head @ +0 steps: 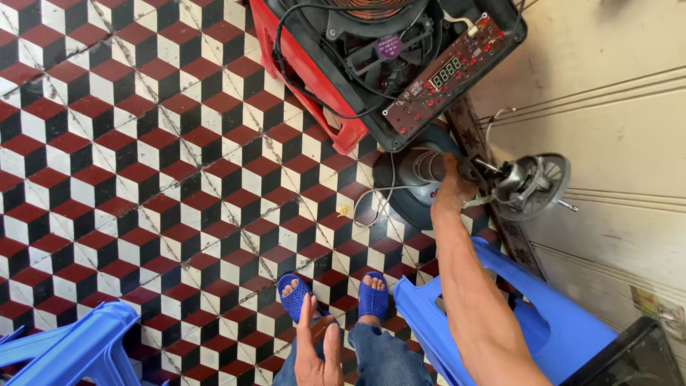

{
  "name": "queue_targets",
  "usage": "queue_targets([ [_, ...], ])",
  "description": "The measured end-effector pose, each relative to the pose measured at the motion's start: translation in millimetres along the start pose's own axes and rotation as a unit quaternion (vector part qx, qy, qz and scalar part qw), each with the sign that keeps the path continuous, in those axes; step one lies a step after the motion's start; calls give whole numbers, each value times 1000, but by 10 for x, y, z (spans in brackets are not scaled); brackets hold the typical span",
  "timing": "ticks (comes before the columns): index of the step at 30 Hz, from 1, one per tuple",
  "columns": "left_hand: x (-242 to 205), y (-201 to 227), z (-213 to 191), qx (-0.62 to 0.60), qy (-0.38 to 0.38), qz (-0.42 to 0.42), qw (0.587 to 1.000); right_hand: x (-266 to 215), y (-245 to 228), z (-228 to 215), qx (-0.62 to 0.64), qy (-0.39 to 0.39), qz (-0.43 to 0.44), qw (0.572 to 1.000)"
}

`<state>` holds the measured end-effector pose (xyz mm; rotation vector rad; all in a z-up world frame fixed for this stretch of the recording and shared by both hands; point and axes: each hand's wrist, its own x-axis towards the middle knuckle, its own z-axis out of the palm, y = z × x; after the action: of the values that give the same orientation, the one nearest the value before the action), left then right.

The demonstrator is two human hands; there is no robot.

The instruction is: The person moves a pot and a fan base around a cluttered workbench, then uses a cordless drill to remove screws from the base of a standing fan and a circular metal component. The person handles various tools and parts throughout the process.

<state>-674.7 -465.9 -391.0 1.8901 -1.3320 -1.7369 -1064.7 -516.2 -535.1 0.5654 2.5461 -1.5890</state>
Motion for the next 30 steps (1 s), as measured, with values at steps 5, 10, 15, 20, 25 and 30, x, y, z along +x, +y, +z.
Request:
queue_targets([
  [5, -45, 270, -86, 59, -45, -36, 997, -321, -359, -366, 9, -37, 17, 999],
  [10, -457, 779, -334, 97, -102, -133, 981, -1035, -945, -1256, 84, -190, -101, 973],
  [15, -1212, 1421, -819, 106, -83, -32, 990, -2031, -1938, -2206, -14, -321, -137, 937],
  [20, -1998, 2048, -1267, 53, 0, 81, 995, -2893, -2969, -3043, -59, -484, -158, 858],
  [25, -2840, 2177, -1690, 11, 167, 107, 980, -3622, -3659, -3460, -40, -697, -288, 656],
  [30, -3829, 1719, -2091, -6, 431, 168, 887, -4329, -4202, -3603, -108, -785, -260, 552],
])
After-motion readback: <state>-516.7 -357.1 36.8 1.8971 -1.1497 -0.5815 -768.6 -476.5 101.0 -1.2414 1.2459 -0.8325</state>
